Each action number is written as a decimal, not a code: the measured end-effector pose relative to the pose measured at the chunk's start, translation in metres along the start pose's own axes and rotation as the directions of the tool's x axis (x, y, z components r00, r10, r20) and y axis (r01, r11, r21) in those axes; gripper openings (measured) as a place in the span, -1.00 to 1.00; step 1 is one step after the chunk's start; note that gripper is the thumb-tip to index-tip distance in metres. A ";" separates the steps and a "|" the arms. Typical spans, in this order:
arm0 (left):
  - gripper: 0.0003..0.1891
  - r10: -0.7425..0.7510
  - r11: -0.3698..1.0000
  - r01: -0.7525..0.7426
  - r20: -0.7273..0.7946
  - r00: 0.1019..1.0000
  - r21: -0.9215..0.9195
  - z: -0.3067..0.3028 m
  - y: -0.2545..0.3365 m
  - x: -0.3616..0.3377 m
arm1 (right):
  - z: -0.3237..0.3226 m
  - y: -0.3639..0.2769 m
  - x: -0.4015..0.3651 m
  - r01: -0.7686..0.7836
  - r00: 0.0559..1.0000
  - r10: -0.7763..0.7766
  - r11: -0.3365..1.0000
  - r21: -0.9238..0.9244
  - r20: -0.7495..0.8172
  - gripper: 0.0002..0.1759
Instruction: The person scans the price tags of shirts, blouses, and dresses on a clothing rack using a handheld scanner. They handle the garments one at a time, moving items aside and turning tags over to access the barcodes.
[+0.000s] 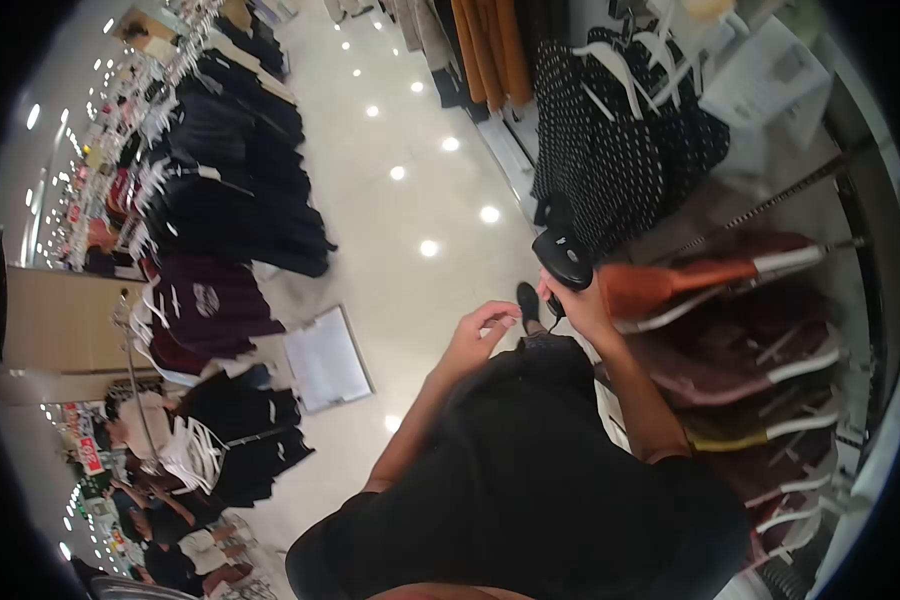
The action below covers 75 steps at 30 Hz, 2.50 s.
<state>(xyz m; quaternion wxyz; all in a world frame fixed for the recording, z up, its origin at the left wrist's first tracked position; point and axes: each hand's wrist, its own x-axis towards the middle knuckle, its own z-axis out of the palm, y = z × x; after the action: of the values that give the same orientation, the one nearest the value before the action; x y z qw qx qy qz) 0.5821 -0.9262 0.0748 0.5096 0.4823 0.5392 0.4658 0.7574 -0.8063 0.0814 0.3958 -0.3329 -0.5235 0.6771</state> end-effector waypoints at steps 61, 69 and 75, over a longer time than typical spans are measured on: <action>-0.73 -0.102 0.992 0.093 -0.108 0.989 -0.086 -0.584 0.042 0.629 | 0.247 -0.006 0.834 -0.098 0.993 0.092 0.991 0.093 0.068 -0.94; -0.73 -0.106 0.990 0.111 0.065 0.992 -0.086 -0.675 0.035 0.722 | 0.285 0.012 0.929 -0.100 0.988 0.085 0.988 -0.116 -0.133 -0.91; -0.73 -0.089 0.994 0.098 0.167 0.982 -0.046 -0.781 0.041 0.783 | 0.341 0.014 1.005 -0.133 0.971 0.102 0.982 -0.133 -0.218 -0.87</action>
<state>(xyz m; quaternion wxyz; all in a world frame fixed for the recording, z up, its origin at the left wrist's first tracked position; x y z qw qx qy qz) -0.2083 -0.1515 0.0739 0.5864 0.4795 0.5046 0.4142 -0.0072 -0.0713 0.1094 0.3824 -0.4612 -0.5065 0.6200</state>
